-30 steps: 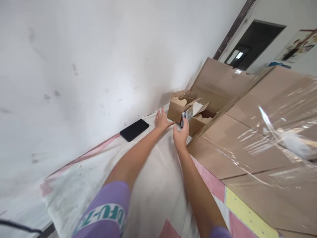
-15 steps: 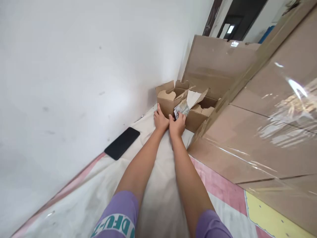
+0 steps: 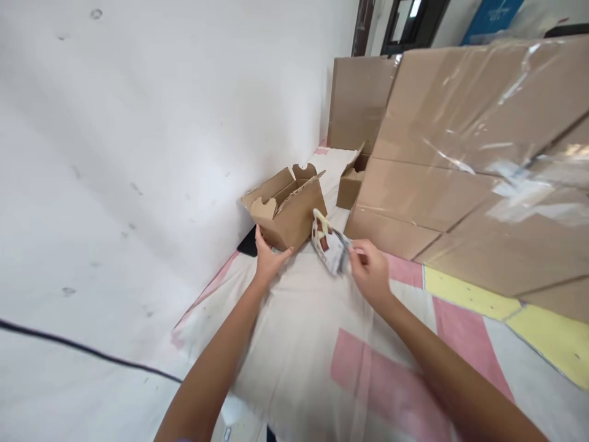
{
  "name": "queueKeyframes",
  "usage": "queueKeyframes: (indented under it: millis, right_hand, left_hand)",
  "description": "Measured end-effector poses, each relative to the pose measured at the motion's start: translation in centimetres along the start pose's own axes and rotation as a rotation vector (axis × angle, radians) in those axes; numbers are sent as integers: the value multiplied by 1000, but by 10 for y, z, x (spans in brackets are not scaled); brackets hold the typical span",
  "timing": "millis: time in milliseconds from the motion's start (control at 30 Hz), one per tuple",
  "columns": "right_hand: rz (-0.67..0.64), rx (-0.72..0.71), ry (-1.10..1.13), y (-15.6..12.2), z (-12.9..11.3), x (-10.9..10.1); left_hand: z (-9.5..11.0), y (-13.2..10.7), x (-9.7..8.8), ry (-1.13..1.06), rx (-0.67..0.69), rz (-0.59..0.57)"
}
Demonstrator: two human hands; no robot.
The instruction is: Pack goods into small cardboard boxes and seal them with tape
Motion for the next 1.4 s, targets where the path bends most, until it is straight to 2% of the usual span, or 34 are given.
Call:
queueKeyframes:
  millis: [133, 200, 267, 367, 467, 567, 633, 700, 800, 867, 933, 1033, 1233, 1400]
  right_hand:
    - [12, 209, -129, -59, 17, -139]
    - [32, 227, -232, -78, 13, -200]
    - [75, 213, -312, -90, 4, -251]
    - [133, 211, -390, -101, -3, -309]
    - [103, 271, -451, -114, 2, -339]
    - [20, 306, -439, -128, 4, -342]
    - [-7, 227, -429, -134, -9, -333]
    - [-63, 35, -515, -138, -36, -310]
    - [-221, -294, -734, -151, -77, -259]
    - [-298, -399, -792, -158, -93, -233]
    - [-342, -426, -784, -161, -102, -219]
    - [-386, -443, -764, -162, -108, -212]
    - [-435, -492, -811, -170, -115, -207]
    - [-477, -478, -872, -174, -111, -202]
  left_hand:
    - [15, -76, -32, -117, -95, -98]
    - [26, -111, -44, -113, -101, -142]
    - [37, -144, -52, -88, -88, -191]
    - [57, -185, -58, -47, -11, -271]
    - [73, -207, -56, -41, 84, -336]
    - [73, -210, -51, -22, 117, -358]
    - [70, -208, -49, -20, 124, -363]
    - [70, -208, -47, -33, 136, -373]
    - [76, -210, -46, -55, 175, -385]
    - [80, -212, -46, -70, 186, -386]
    - [81, -213, -45, -68, 176, -387]
    - [80, -213, -44, -46, 159, -388]
    - [84, -214, -46, -67, 219, -397]
    - [84, -216, -48, -34, 198, -404]
Point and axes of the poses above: each hand's wrist, its own y-axis towards the middle knuckle, its own x-axis out of the palm, z = x × y, the point moved 10 cm from there along y, towards the middle knuckle, and after that the axes turned 15 degrees about z, right-handed, at the moved point
